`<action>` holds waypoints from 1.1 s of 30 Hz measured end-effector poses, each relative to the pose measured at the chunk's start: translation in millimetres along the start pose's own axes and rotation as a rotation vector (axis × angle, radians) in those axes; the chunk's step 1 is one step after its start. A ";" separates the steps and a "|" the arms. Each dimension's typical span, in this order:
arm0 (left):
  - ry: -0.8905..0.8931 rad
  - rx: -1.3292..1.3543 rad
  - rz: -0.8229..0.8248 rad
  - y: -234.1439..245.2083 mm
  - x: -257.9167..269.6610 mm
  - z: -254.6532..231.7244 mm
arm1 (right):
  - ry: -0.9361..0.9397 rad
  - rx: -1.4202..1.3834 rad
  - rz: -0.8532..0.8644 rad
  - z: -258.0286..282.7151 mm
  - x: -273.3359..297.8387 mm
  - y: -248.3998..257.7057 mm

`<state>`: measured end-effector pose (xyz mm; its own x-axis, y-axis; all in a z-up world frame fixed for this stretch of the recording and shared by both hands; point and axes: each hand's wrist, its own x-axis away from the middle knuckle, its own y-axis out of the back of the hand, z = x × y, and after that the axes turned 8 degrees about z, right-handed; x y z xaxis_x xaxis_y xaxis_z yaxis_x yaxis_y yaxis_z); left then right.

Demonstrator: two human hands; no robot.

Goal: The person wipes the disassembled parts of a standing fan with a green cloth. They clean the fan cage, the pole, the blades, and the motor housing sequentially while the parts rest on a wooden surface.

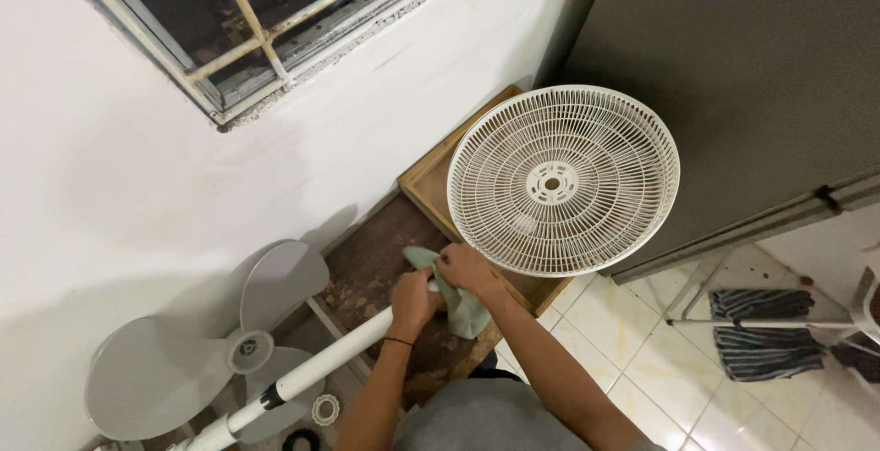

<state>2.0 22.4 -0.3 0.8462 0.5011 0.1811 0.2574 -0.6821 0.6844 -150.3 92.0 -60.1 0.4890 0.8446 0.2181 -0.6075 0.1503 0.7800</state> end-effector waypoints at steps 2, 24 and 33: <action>-0.100 -0.033 -0.090 -0.7 2.4 -1.9 | -0.111 0.052 0.145 -11.8 -19.4 -4.9; -0.047 -0.042 -0.005 -9.1 -13.6 32.3 | 0.139 -0.495 0.000 18.9 19.1 17.1; 0.007 -0.030 -0.050 -4.3 -7.1 14.2 | 0.085 -0.407 -0.117 3.9 9.8 -13.1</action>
<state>1.5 14.3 -14.5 0.8292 0.5382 0.1512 0.2854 -0.6400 0.7134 -135.1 96.3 -65.9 0.5263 0.8465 0.0802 -0.7568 0.4233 0.4982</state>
